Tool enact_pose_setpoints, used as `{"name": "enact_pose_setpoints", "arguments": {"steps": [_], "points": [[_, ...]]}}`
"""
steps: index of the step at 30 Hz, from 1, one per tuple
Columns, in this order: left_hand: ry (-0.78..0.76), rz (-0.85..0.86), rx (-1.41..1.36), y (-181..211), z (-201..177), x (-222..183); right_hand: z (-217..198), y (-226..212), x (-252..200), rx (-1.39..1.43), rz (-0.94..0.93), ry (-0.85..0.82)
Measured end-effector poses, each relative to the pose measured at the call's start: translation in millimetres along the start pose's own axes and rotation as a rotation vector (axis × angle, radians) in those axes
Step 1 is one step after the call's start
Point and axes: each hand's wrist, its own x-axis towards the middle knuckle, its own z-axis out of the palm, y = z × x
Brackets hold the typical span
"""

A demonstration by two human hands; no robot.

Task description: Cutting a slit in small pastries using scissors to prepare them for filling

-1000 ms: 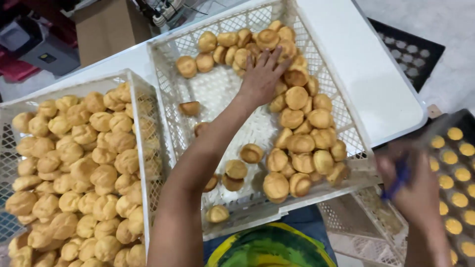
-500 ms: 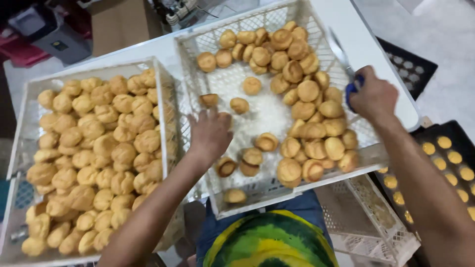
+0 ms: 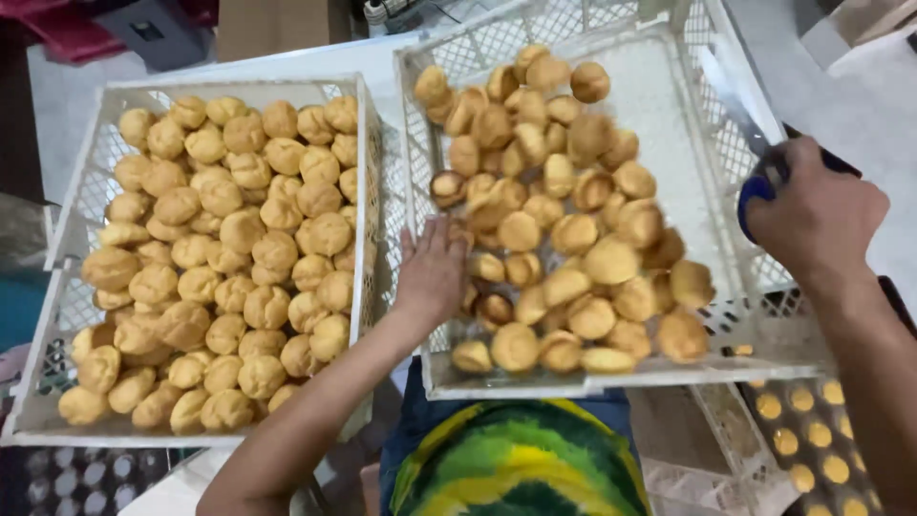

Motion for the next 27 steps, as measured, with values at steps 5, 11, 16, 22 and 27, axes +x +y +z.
{"name": "enact_pose_setpoints", "arguments": {"steps": [5, 11, 16, 22, 27], "points": [[0.000, -0.020, -0.009, -7.0, 3.7, 2.7, 67.3, 3.1, -6.2, 0.231, 0.194, -0.134], [0.110, -0.010, -0.146, 46.8, -54.9, 18.7, 61.9, -10.0, -20.3, 0.418, 0.246, -0.326], [0.323, 0.102, 0.085, 61.7, 3.0, 120.3, 28.1, -6.8, -41.7, 0.397, 0.303, -0.382], [0.010, -0.060, -0.130, 68.1, -26.3, 129.6, -77.6, -32.7, -114.4, 0.647, 0.460, -0.488], [-0.219, -0.195, -0.837, 80.2, -87.8, 43.2, -61.7, -54.8, -201.3, 1.211, 0.497, -0.673]]}}
